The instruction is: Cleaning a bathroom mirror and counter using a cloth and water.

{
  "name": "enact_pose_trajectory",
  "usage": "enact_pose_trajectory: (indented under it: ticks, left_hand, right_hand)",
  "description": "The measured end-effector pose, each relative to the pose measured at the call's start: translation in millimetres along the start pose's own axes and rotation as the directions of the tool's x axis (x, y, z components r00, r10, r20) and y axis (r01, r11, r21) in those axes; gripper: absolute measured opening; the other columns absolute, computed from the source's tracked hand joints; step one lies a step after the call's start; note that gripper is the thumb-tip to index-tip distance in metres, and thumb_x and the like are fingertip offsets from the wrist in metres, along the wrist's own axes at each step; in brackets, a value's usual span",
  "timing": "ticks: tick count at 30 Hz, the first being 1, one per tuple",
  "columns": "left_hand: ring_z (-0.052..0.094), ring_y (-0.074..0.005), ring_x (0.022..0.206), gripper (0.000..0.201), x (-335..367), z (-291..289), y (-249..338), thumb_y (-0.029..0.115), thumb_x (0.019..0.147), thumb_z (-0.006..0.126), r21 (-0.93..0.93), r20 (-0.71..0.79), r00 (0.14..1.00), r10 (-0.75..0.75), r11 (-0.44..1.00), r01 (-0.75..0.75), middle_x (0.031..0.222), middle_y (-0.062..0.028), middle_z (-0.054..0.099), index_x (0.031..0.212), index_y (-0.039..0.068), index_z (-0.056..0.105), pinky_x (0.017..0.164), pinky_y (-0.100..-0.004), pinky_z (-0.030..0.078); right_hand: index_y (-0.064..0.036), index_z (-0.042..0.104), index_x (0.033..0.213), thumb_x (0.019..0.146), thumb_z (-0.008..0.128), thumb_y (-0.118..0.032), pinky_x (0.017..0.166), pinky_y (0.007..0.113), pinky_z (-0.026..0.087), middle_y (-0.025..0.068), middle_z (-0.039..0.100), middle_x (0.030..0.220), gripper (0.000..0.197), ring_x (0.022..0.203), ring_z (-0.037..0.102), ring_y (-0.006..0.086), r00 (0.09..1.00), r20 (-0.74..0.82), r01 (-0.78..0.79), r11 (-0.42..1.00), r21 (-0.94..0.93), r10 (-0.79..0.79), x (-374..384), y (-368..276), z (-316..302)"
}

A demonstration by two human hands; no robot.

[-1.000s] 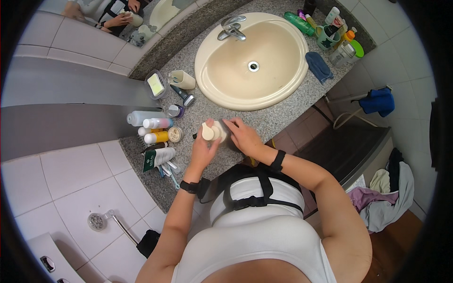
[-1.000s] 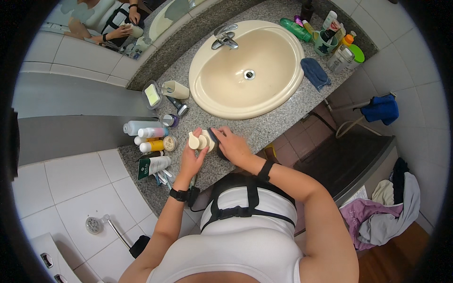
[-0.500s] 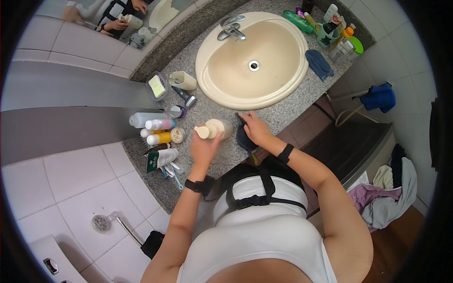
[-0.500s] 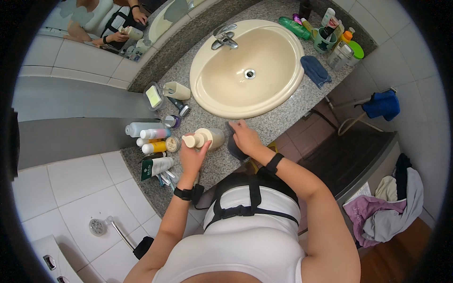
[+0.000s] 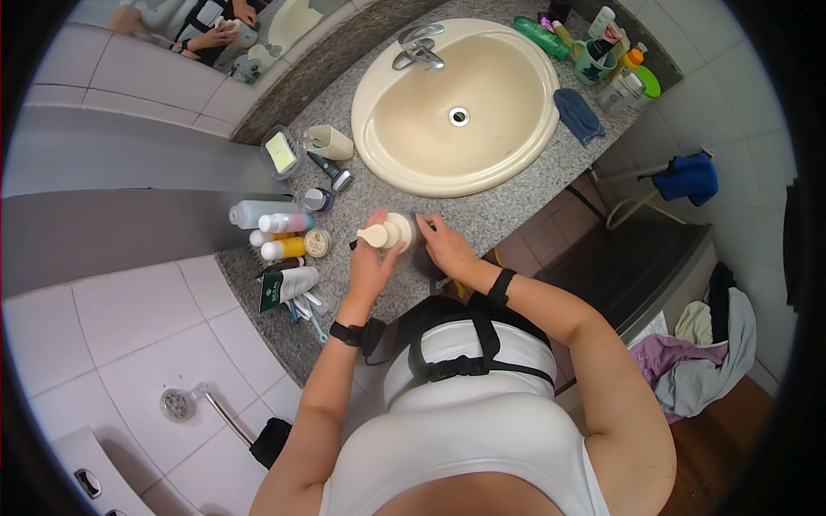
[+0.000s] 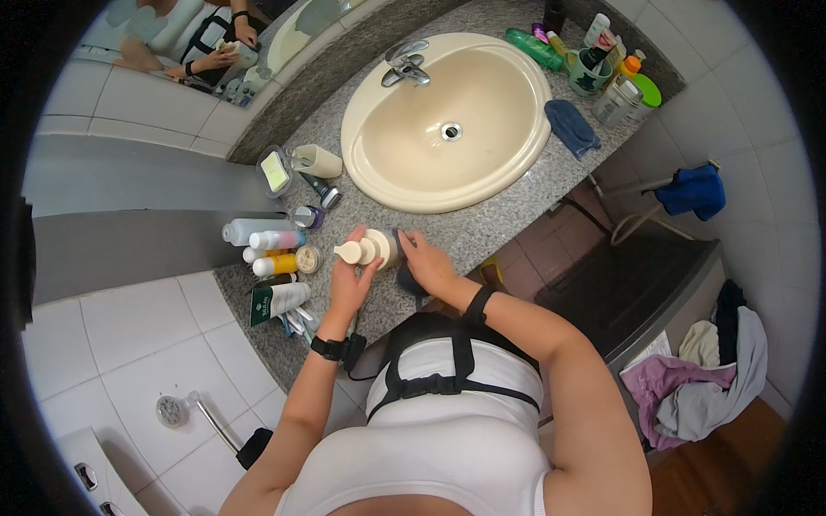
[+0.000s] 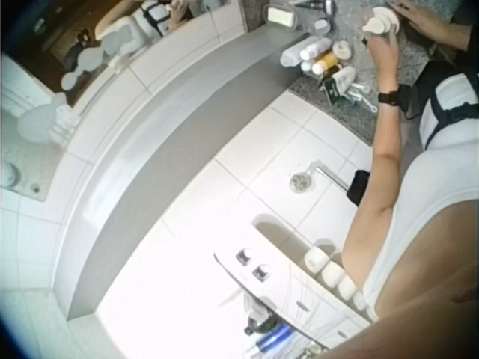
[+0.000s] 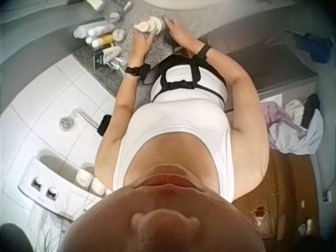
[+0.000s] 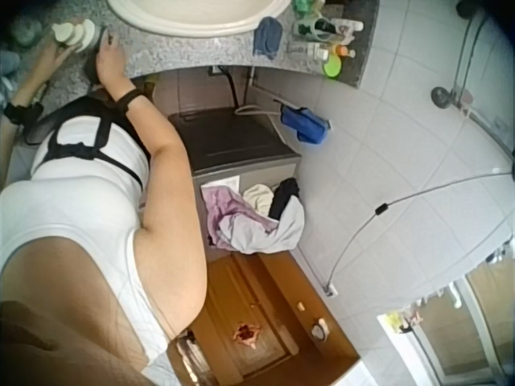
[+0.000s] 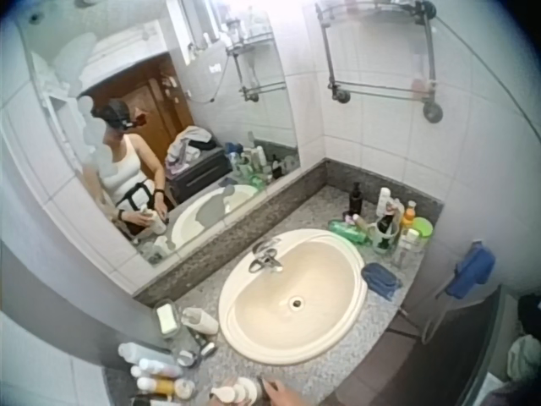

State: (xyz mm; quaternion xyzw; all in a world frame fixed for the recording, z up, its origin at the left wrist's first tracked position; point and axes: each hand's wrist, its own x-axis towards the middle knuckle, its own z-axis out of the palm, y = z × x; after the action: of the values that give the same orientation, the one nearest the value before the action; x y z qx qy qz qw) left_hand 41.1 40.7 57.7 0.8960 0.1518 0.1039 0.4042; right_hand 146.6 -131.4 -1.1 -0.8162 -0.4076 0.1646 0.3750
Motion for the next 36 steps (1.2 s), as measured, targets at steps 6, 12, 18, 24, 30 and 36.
enact_pose_trajectory:
  ticks: [6,12,18,24,30,36]
  left_hand:
    - [0.058,-0.0404,0.125,0.059,3,2,10,0.017,0.084,0.079,0.017,-0.056,0.99,-0.133,0.991,0.134,0.135,-0.0238,0.06,0.136,0.001,0.055,0.103,-0.0436,0.047]
    - [0.061,-0.0421,0.12,0.065,14,-10,13,0.032,0.084,0.081,0.294,-0.153,0.97,-0.19,0.928,0.228,0.133,-0.024,0.058,0.134,-0.001,0.055,0.097,-0.0433,0.052]
    - [0.066,-0.0402,0.11,0.058,10,2,-3,0.021,0.092,0.072,0.14,-0.064,0.998,0.011,0.99,-0.002,0.123,-0.0249,0.065,0.14,-0.001,0.049,0.092,-0.0423,0.053]
    - [0.068,-0.0376,0.107,0.055,6,7,-8,0.022,0.094,0.071,0.157,-0.072,0.993,-0.089,0.983,0.1,0.12,-0.025,0.066,0.14,0.0,0.05,0.087,-0.0415,0.055]
    - [0.066,-0.0372,0.112,0.057,10,-2,-15,0.02,0.091,0.075,0.122,-0.007,0.999,-0.054,0.991,0.054,0.125,-0.0241,0.064,0.139,0.001,0.051,0.091,-0.0422,0.054]
    - [0.056,-0.036,0.128,0.067,8,-16,21,0.018,0.083,0.082,0.12,0.024,0.999,0.034,0.992,-0.037,0.145,-0.0198,0.05,0.141,0.001,0.052,0.104,-0.0428,0.048]
  right_hand:
    - [-0.0046,0.053,0.137,0.091,0.056,-0.007,0.075,0.05,0.055,0.0192,0.055,0.122,0.046,0.092,0.065,0.0408,0.957,0.268,-0.06,0.981,-0.182,0.108,13,32,-2]
    - [-0.0078,0.05,0.142,0.091,0.059,-0.008,0.077,0.051,0.054,0.0177,0.055,0.122,0.052,0.091,0.065,0.0418,0.991,-0.107,-0.073,0.993,0.089,0.082,2,12,-37]
    - [-0.0047,0.042,0.147,0.09,0.06,-0.008,0.071,0.05,0.055,0.0177,0.051,0.129,0.06,0.085,0.066,0.0403,0.998,-0.048,0.032,0.998,0.047,-0.03,6,-33,-24]
    - [0.0085,0.04,0.143,0.09,0.059,-0.008,0.066,0.046,0.057,0.0244,0.05,0.125,0.059,0.079,0.067,0.0393,0.998,0.043,-0.048,0.995,-0.083,0.052,0,-14,17]
    - [-0.0031,0.06,0.13,0.089,0.061,-0.01,0.075,0.047,0.057,0.0193,0.057,0.116,0.042,0.089,0.067,0.0391,0.923,0.371,-0.013,0.971,-0.24,0.104,0,12,17]
    - [-0.0092,0.068,0.117,0.085,0.063,-0.012,0.083,0.047,0.055,0.014,0.062,0.117,0.032,0.101,0.065,0.0385,0.972,0.123,-0.199,0.98,-0.029,0.201,-13,19,-46]
